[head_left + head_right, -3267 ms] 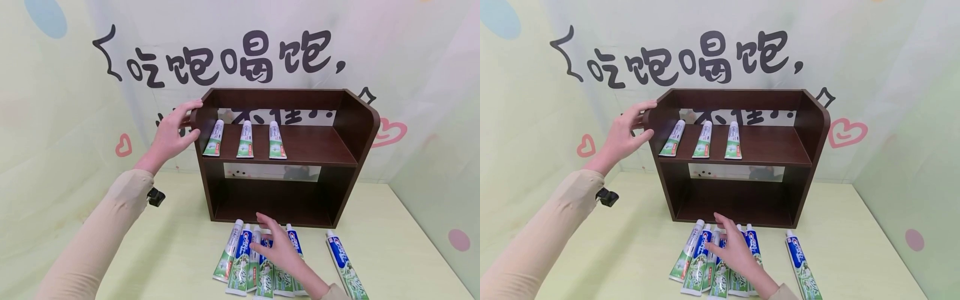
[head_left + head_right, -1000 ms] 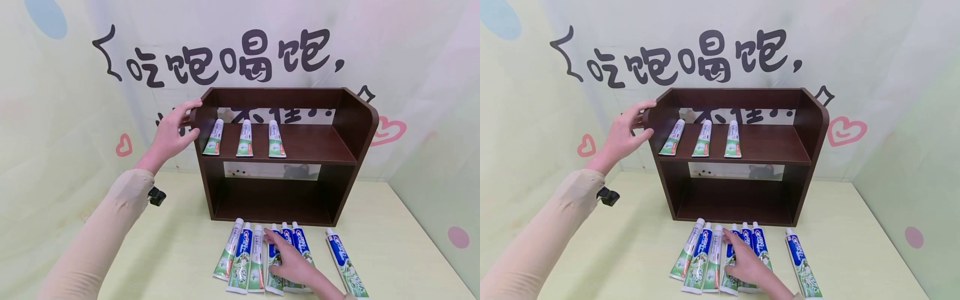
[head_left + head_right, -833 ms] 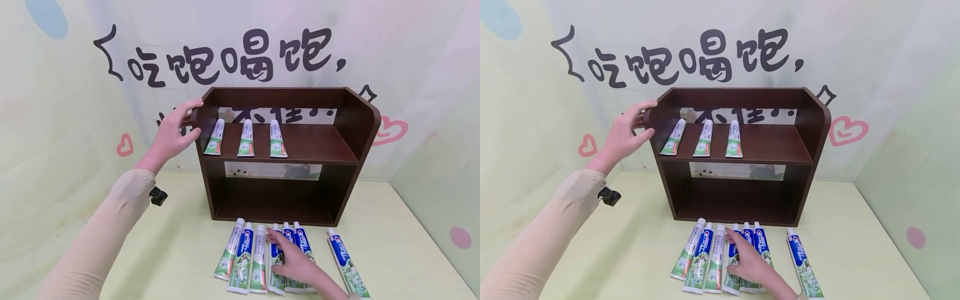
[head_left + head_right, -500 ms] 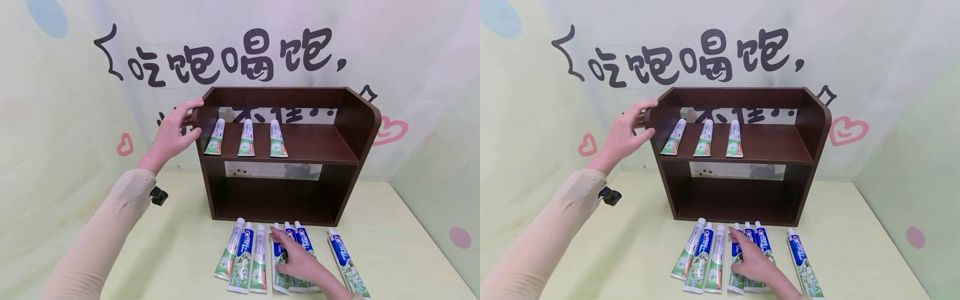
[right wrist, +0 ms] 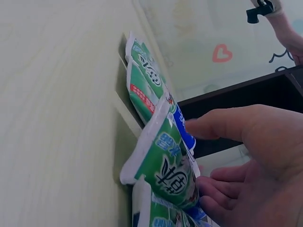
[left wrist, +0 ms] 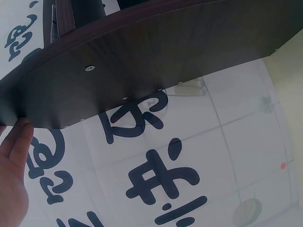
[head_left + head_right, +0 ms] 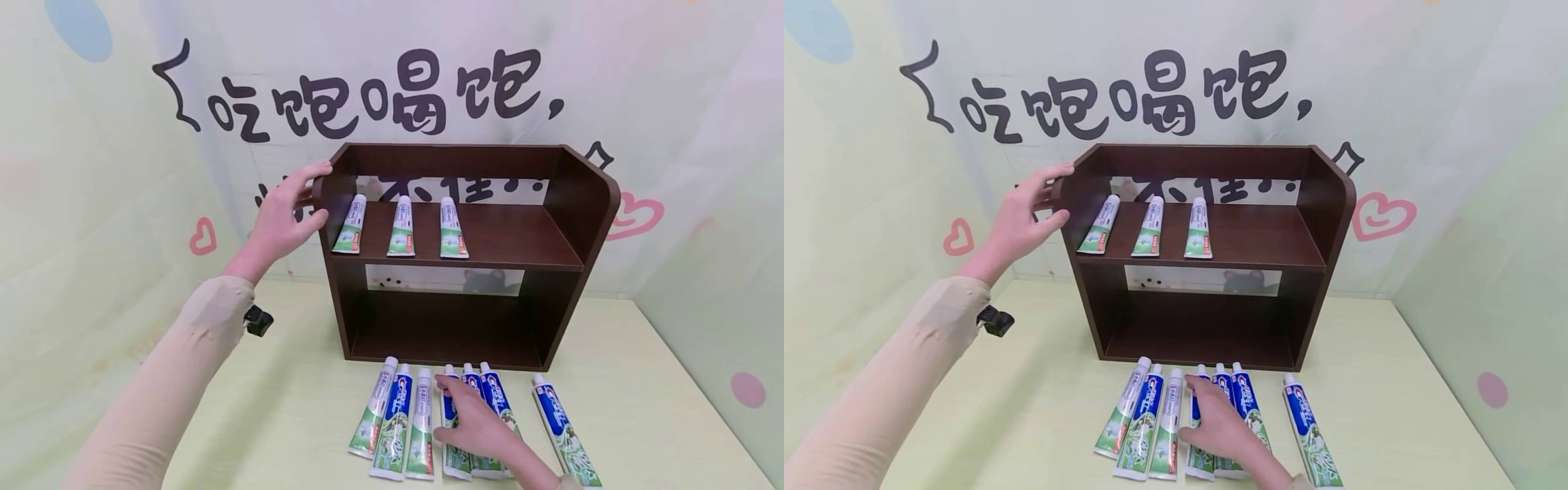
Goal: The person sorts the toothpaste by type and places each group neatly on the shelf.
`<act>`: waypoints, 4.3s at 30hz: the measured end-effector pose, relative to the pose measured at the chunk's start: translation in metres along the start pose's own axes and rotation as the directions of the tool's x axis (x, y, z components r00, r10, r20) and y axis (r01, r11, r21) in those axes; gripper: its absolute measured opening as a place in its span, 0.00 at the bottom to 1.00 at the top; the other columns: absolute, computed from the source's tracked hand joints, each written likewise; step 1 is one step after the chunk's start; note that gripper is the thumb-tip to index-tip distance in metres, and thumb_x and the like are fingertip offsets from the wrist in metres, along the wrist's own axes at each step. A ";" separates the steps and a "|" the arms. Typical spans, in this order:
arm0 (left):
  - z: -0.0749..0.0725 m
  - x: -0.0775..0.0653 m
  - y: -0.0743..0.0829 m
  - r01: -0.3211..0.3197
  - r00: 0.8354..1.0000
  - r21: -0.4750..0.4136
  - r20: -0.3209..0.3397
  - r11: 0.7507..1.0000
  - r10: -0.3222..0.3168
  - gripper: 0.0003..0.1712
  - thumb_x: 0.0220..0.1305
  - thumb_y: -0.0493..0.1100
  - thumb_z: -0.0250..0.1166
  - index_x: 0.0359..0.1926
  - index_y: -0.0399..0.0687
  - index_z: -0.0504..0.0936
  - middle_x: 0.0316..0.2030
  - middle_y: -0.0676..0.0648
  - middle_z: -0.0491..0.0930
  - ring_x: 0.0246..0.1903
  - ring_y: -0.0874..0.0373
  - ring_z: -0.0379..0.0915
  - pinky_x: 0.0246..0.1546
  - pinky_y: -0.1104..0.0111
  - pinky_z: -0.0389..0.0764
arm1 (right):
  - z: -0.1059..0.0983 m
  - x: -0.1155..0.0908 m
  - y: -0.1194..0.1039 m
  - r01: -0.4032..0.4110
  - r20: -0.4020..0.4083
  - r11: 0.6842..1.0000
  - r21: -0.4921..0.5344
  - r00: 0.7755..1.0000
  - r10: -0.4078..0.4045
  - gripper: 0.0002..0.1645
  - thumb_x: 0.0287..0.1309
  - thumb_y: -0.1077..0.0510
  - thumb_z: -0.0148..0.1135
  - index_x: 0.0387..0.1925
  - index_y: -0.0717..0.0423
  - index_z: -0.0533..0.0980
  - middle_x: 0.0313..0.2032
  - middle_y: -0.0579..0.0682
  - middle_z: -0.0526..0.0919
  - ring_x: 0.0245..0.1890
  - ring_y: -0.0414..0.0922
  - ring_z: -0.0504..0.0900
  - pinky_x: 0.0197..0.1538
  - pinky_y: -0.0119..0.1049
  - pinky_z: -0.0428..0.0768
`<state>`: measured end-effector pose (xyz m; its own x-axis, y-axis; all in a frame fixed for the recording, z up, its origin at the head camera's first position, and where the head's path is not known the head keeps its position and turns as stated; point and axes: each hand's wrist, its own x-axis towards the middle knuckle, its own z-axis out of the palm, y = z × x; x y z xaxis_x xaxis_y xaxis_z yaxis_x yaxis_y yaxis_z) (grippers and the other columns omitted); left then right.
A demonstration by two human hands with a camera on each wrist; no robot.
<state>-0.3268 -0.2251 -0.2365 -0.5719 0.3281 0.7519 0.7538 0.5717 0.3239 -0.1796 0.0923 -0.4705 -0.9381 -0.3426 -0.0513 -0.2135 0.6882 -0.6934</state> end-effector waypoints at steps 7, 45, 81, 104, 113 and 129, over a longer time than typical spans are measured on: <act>0.001 0.000 0.000 -0.001 1.000 0.003 -0.006 1.000 0.001 0.35 0.58 0.31 0.64 0.67 0.53 0.71 0.69 0.55 0.70 0.55 0.52 0.80 0.56 0.60 0.81 | 0.009 0.005 -0.003 0.026 -0.064 1.000 0.003 0.998 -0.026 0.52 0.45 0.49 0.77 0.69 0.61 0.64 0.57 0.55 0.78 0.59 0.54 0.76 0.62 0.58 0.76; -0.005 -0.002 0.031 -0.001 1.000 0.001 -0.015 1.000 0.001 0.32 0.59 0.29 0.62 0.66 0.41 0.71 0.68 0.43 0.71 0.55 0.41 0.79 0.57 0.63 0.81 | 0.032 0.015 -0.025 -0.098 -0.009 0.986 0.136 0.995 0.100 0.66 0.37 0.54 0.79 0.75 0.60 0.52 0.36 0.58 0.85 0.30 0.46 0.80 0.35 0.44 0.84; 0.003 0.001 -0.004 0.004 1.000 -0.001 -0.016 1.000 -0.004 0.35 0.58 0.32 0.67 0.67 0.55 0.72 0.69 0.54 0.70 0.56 0.49 0.80 0.56 0.76 0.80 | 0.015 0.012 -0.006 -0.164 0.192 0.759 0.630 0.980 0.052 0.66 0.42 0.69 0.73 0.78 0.55 0.44 0.48 0.58 0.79 0.39 0.46 0.84 0.47 0.41 0.86; -0.005 -0.002 0.037 0.003 1.000 -0.037 -0.014 0.999 -0.004 0.31 0.59 0.28 0.61 0.65 0.38 0.71 0.68 0.40 0.71 0.55 0.40 0.79 0.55 0.83 0.75 | 0.018 0.012 -0.004 -0.126 0.173 0.762 0.635 0.985 0.019 0.58 0.45 0.68 0.72 0.75 0.53 0.53 0.51 0.55 0.82 0.39 0.50 0.87 0.53 0.48 0.83; -0.004 -0.003 0.033 0.000 1.000 -0.026 -0.018 1.000 -0.001 0.31 0.59 0.29 0.61 0.65 0.41 0.72 0.68 0.43 0.71 0.55 0.43 0.80 0.54 0.85 0.75 | 0.017 0.012 -0.003 -0.139 0.189 0.738 0.661 0.982 0.016 0.60 0.45 0.69 0.70 0.76 0.52 0.51 0.48 0.56 0.81 0.39 0.49 0.86 0.49 0.44 0.85; -0.006 -0.002 0.040 -0.007 1.000 -0.013 -0.010 1.000 0.006 0.30 0.58 0.27 0.62 0.64 0.35 0.72 0.67 0.38 0.71 0.54 0.42 0.80 0.53 0.86 0.74 | 0.016 0.012 -0.004 -0.126 0.180 0.735 0.666 0.984 0.005 0.58 0.45 0.70 0.69 0.76 0.53 0.50 0.47 0.56 0.81 0.39 0.47 0.86 0.50 0.44 0.84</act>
<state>-0.2940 -0.2072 -0.2215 -0.5636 0.3238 0.7599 0.7618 0.5595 0.3266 -0.1852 0.0753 -0.4795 -0.8746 -0.4488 -0.1835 0.1427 0.1234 -0.9820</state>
